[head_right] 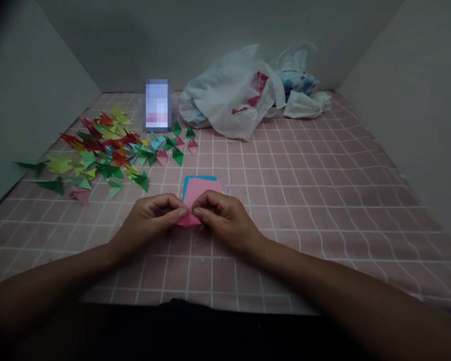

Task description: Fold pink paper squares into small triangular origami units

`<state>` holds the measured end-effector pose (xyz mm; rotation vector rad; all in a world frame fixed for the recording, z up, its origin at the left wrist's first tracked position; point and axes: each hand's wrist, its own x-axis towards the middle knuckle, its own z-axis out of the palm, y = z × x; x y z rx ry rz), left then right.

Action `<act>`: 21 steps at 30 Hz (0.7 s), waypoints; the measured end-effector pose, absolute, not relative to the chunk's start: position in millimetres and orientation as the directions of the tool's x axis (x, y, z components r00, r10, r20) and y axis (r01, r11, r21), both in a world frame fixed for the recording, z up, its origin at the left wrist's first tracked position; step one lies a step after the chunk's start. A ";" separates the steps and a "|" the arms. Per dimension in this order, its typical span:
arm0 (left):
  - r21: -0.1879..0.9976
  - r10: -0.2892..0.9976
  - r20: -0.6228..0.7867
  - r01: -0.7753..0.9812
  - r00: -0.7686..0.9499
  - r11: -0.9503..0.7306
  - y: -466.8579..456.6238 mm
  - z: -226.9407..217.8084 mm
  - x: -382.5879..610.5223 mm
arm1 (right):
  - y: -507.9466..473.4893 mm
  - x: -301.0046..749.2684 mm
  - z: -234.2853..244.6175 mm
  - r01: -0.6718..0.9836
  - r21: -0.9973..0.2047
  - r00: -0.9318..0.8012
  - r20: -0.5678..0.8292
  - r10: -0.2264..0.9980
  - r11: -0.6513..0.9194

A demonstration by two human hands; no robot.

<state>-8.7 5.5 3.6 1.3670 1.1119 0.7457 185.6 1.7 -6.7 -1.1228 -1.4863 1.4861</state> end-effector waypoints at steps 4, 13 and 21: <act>0.980 0.918 -0.175 0.149 0.355 0.129 5.4 3.1 -8.3 | 1.7 184.7 -8.5 0.054 -0.995 -0.344 -0.093 0.934 -0.079; 0.980 0.913 -0.194 0.114 0.359 0.163 5.3 1.5 -6.2 | 1.9 183.5 -7.2 0.107 -0.993 -0.350 -0.085 0.933 -0.050; 0.980 0.918 -0.189 0.133 0.348 0.151 4.7 1.4 -5.4 | 2.5 183.5 -9.9 0.123 -0.992 -0.369 -0.059 0.927 -0.014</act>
